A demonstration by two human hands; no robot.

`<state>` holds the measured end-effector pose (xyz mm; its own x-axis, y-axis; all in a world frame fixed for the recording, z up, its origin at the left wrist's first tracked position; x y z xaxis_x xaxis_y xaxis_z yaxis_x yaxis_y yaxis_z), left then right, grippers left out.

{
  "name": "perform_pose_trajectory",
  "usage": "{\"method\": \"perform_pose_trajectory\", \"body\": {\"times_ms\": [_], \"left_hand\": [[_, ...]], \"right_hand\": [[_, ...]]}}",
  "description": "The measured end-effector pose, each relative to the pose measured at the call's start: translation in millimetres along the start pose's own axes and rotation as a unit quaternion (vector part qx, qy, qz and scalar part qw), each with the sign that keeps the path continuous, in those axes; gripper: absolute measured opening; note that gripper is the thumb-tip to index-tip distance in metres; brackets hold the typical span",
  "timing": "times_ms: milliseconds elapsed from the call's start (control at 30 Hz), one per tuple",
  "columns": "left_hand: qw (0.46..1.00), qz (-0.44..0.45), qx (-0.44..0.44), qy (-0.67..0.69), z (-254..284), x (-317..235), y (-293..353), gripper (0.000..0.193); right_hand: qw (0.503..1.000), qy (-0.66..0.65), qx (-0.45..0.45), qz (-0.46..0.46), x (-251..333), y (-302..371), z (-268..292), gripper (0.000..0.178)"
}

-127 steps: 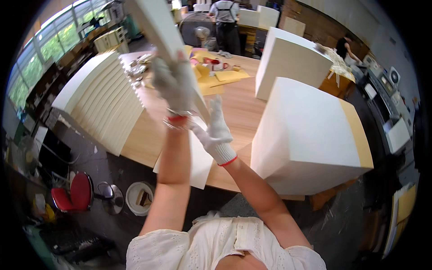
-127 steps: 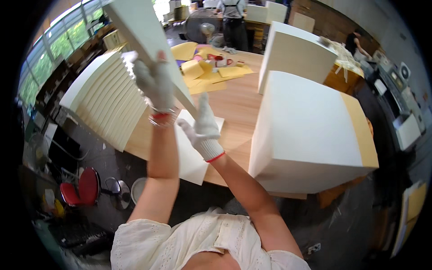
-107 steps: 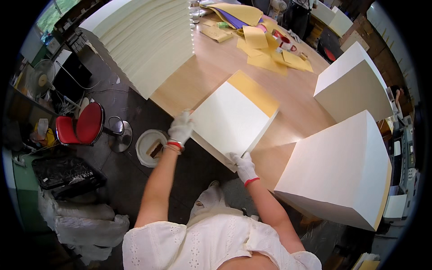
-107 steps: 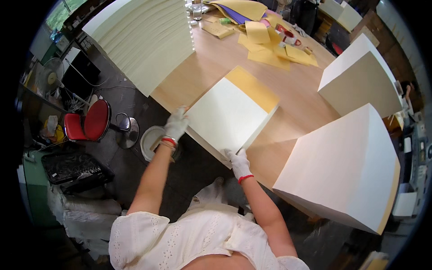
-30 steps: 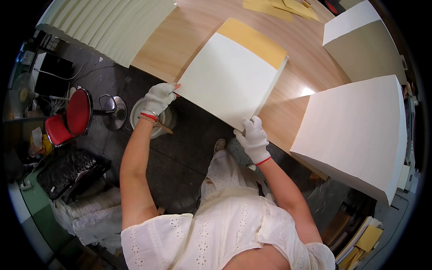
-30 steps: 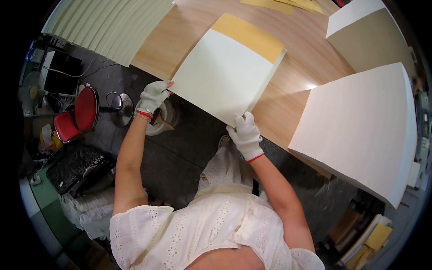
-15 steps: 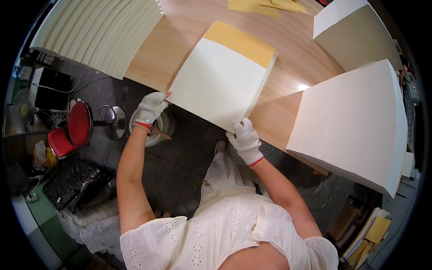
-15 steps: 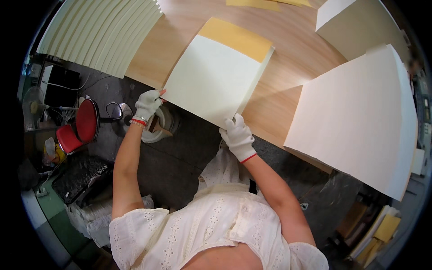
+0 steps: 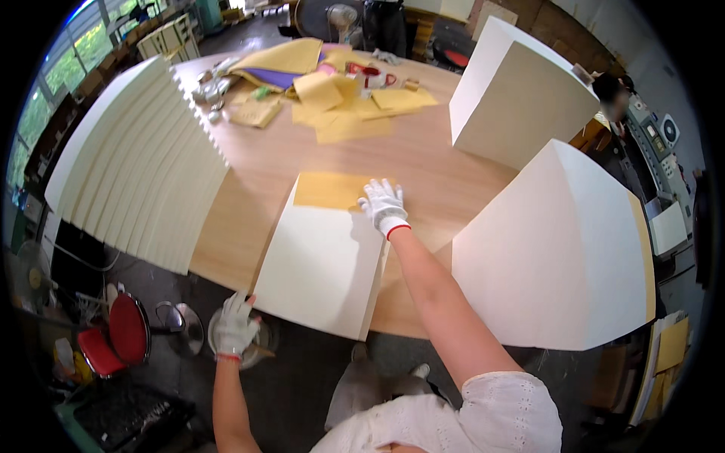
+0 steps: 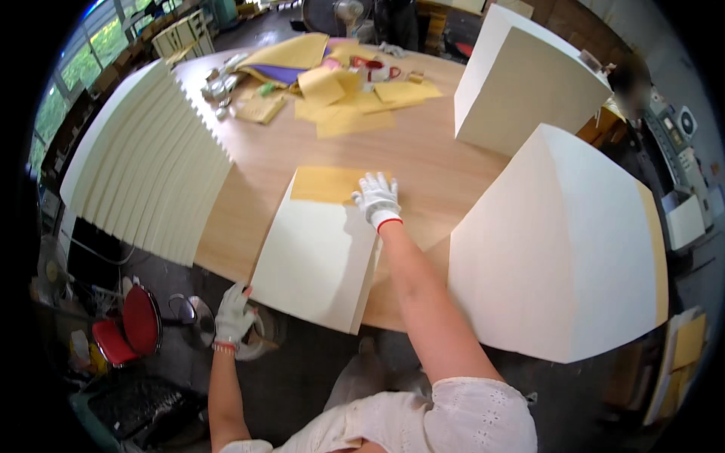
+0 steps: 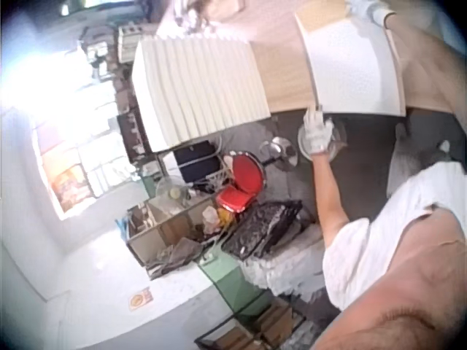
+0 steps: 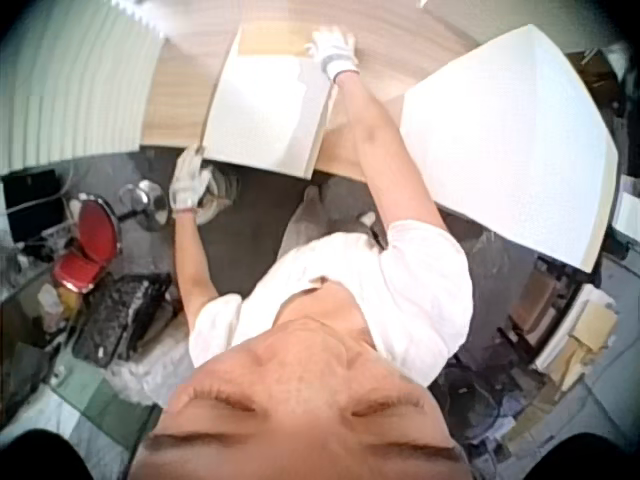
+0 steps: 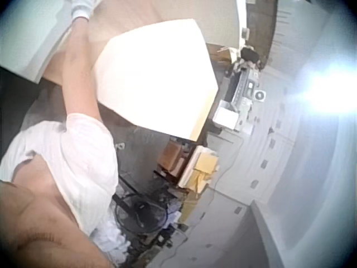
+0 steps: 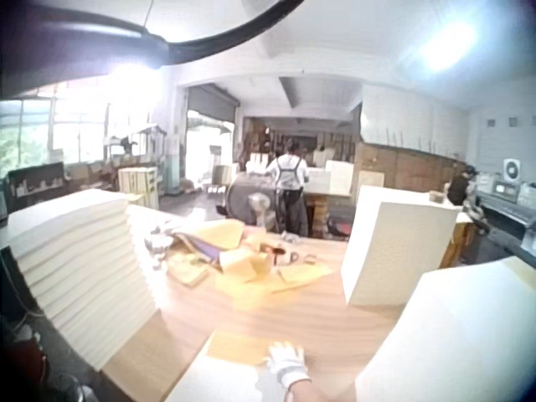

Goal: The person repeatedly picks up white rectangular paper boxes and yellow paper sheets from a table. They insert the yellow sheets into the boxes and stack the completed units. The person wears white gloves and works in a workshop environment with other workers visible in the background.

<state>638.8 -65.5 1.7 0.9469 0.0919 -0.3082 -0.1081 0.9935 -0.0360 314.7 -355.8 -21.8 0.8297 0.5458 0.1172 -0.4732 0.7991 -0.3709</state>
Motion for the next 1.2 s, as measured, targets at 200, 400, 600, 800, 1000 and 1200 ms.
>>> {"method": "perform_pose_trajectory", "body": {"times_ms": [200, 400, 600, 800, 1000, 1200], "left_hand": [[0.992, 0.034, -0.096, 0.071, 18.8, -44.5, -45.2, 0.055], [0.986, -0.008, 0.118, -0.115, -66.3, -161.6, -182.6, 0.071], [0.979, 0.058, 0.081, -0.179, -81.4, -231.1, -319.5, 0.076], [0.94, -0.11, -0.118, 0.299, -71.8, -260.4, -346.2, 0.04], [0.811, -0.31, -0.002, 0.496, 164.7, -415.0, -201.7, 0.024], [0.764, -0.612, -0.01, 0.203, 252.1, -641.1, 37.0, 0.031]], "right_hand": [[0.934, -0.188, -0.305, 0.009, 28.2, 69.9, 50.5, 0.045], [0.865, -0.497, -0.072, 0.021, 132.0, 234.6, 153.8, 0.042], [0.878, -0.423, 0.034, -0.221, 91.2, 426.4, 205.3, 0.04], [0.816, -0.413, -0.097, -0.392, 57.5, 491.5, 276.0, 0.036], [0.857, -0.266, -0.292, -0.331, -55.0, 503.6, 406.2, 0.025], [0.78, -0.211, -0.551, -0.208, -124.5, 527.7, 496.3, 0.024]]}}
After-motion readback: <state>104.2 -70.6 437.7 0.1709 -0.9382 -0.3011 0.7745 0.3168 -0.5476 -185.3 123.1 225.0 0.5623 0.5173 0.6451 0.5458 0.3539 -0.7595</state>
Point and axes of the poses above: each hand's wrist, its own y-axis away from the middle knuckle, its own z-axis out of the back of the hand, x = y × z, the point moved 7 cm from there along -y, towards the middle knuckle, and after that the axes turned 13 degrees about z, right-handed, at the moved point
